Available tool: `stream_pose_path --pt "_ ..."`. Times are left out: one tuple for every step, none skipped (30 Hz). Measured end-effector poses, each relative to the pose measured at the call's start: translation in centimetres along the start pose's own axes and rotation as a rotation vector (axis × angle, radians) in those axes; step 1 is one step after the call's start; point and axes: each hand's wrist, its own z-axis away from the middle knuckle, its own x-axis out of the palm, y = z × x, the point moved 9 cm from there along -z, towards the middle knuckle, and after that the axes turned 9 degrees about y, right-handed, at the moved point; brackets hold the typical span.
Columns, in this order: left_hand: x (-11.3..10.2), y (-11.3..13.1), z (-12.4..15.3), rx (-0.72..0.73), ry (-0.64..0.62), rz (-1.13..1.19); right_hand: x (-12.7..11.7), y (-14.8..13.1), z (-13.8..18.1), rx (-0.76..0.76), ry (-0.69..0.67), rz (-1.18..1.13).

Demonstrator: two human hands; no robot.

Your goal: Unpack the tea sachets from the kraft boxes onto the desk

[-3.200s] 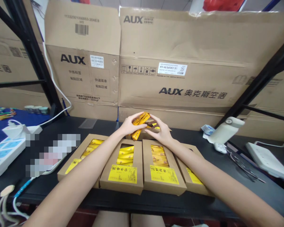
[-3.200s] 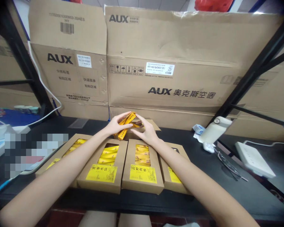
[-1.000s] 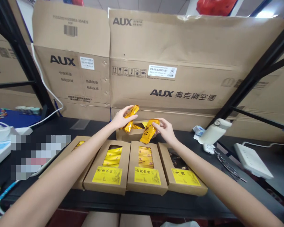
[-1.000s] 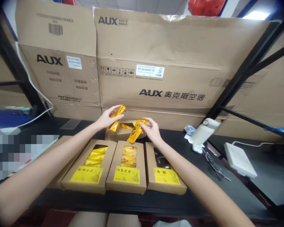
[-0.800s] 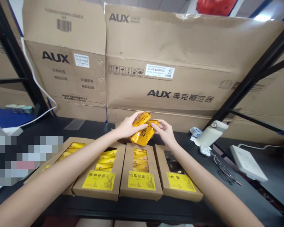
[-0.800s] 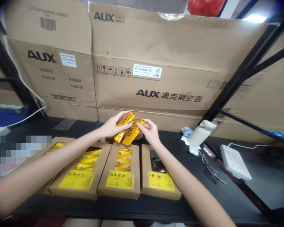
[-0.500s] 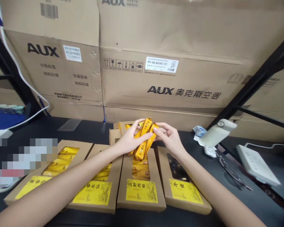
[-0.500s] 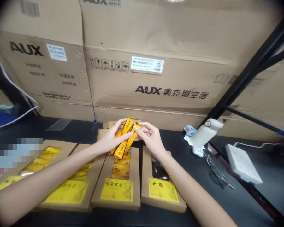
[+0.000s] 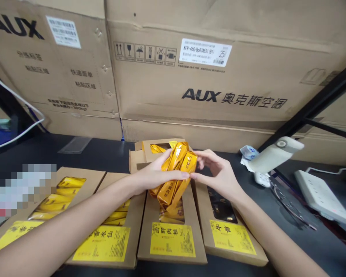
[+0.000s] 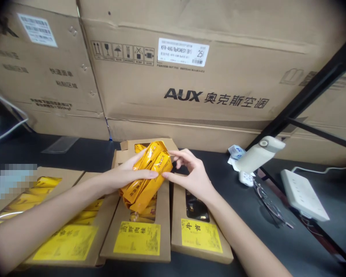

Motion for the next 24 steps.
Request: stream_pose_path --pt "0.2 -0.3 0.1 -0.042 -0.020 0.001 -0.2 -0.1 0.0 -0.020 0.031 0.045" --pt "0.5 -0.5 0.3 -0.075 -0.059 0.005 0.0 -0.1 0.0 -0.013 0.015 0.043" --pt "0.9 -0.6 0.5 -0.097 -0.109 0.009 0.6 0.0 0.1 0.017 -0.045 0.000" --pt "1.4 -0.6 0.8 -0.112 -0.165 0.008 1.5 0.0 0.3 0.053 -0.131 -0.065" --pt "1.9 -0.6 1.1 -0.124 -0.216 0.001 2.5 -0.1 0.7 0.086 -0.227 -0.125" --pt "2.2 -0.7 1.3 -0.135 -0.254 -0.013 3.3 -0.3 1.1 0.109 -0.312 -0.173" --pt "2.4 -0.8 1.5 -0.149 -0.280 -0.028 3.9 -0.6 1.5 0.120 -0.378 -0.203" --pt "2.5 -0.9 1.6 -0.166 -0.297 -0.040 4.3 -0.9 1.9 0.121 -0.420 -0.216" --pt "2.6 -1.1 1.7 -0.180 -0.308 -0.046 4.5 -1.2 2.1 0.120 -0.441 -0.213" --pt "2.6 -1.3 1.7 -0.189 -0.316 -0.043 4.6 -1.3 2.3 0.117 -0.447 -0.199" --pt "2.6 -1.4 1.7 -0.190 -0.322 -0.035 4.6 -1.4 2.4 0.118 -0.446 -0.179" --pt "2.6 -1.4 1.6 -0.181 -0.327 -0.026 4.6 -1.4 2.5 0.120 -0.444 -0.157" --pt "2.6 -1.4 1.5 -0.165 -0.333 -0.019 4.5 -1.4 2.6 0.123 -0.438 -0.133" --pt "2.7 -1.3 1.5 -0.147 -0.342 -0.014 4.5 -1.4 2.6 0.125 -0.433 -0.118" --pt "2.8 -1.3 1.5 -0.131 -0.357 -0.013 4.5 -1.4 2.7 0.126 -0.429 -0.115" --pt "2.9 -1.2 1.5 -0.119 -0.373 -0.013 4.5 -1.5 2.7 0.127 -0.425 -0.121" --pt "3.0 -1.1 1.6 -0.109 -0.387 -0.010 4.5 -1.6 2.6 0.131 -0.421 -0.130" --pt "3.1 -1.0 1.6 -0.102 -0.397 -0.007 4.6 -1.7 2.6 0.133 -0.416 -0.140" --pt "3.1 -0.8 1.6 -0.096 -0.399 -0.004 4.6 -1.8 2.6 0.133 -0.411 -0.149" --pt "3.1 -0.8 1.6 -0.093 -0.395 -0.006 4.5 -2.0 2.5 0.130 -0.403 -0.152" --pt "3.0 -0.7 1.6 -0.091 -0.386 -0.008 4.5 -2.1 2.4 0.123 -0.391 -0.147" --pt "2.9 -0.7 1.5 -0.091 -0.375 -0.009 4.3 -2.2 2.4 0.115 -0.376 -0.140" --pt "2.8 -0.6 1.5 -0.094 -0.371 -0.005 4.1 -2.3 2.3 0.109 -0.359 -0.137" --pt "2.7 -0.6 1.4 -0.095 -0.371 0.011 3.9 -2.2 2.2 0.107 -0.340 -0.138"
